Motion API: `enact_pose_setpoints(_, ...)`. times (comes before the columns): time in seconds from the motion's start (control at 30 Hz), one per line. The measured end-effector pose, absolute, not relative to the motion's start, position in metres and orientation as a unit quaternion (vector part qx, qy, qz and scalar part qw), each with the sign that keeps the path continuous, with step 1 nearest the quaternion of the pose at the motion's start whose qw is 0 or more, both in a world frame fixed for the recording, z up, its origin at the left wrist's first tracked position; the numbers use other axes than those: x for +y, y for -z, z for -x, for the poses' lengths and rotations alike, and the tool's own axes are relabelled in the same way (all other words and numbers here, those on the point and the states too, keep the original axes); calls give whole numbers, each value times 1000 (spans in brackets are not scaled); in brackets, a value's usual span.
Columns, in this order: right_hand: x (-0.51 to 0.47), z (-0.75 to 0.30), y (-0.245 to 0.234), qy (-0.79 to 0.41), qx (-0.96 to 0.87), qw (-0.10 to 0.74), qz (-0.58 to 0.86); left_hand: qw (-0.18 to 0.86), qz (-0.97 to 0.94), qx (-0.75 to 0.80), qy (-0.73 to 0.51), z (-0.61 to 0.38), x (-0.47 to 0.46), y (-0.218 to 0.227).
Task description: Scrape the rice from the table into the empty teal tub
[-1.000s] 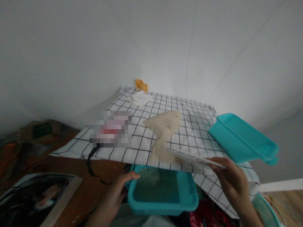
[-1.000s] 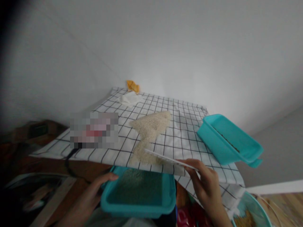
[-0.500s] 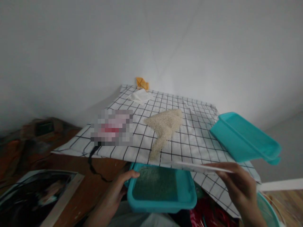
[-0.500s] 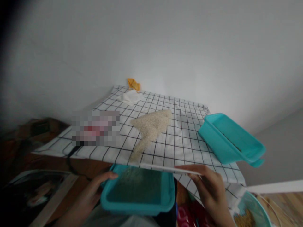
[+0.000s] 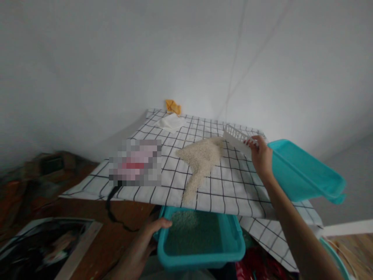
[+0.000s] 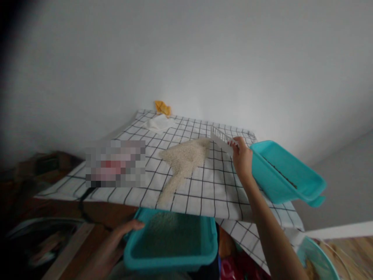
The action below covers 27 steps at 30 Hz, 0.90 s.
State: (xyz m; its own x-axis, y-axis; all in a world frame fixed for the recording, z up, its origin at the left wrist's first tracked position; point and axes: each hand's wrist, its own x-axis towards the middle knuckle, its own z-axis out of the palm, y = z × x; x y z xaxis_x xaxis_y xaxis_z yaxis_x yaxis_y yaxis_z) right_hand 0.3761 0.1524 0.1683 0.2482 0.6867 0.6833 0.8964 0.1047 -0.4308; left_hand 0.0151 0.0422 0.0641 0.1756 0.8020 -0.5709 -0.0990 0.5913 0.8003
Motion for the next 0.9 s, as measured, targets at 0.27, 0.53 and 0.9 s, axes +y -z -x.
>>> enact_pose_setpoints(0.27, 112, -383, -162, 93, -622, 428, 649, 677, -380, 520, -357, 1, 35, -38)
enact_pose_setpoints(0.53, 72, -385, -151, 72, -632, 417, 649, 640, -438, 496, -391, 6, 27, -32)
enact_pose_setpoints(0.9, 19, -347, -155, 80, -645, 404, 643, 637, -442, 465, -427, 1, 30, -41)
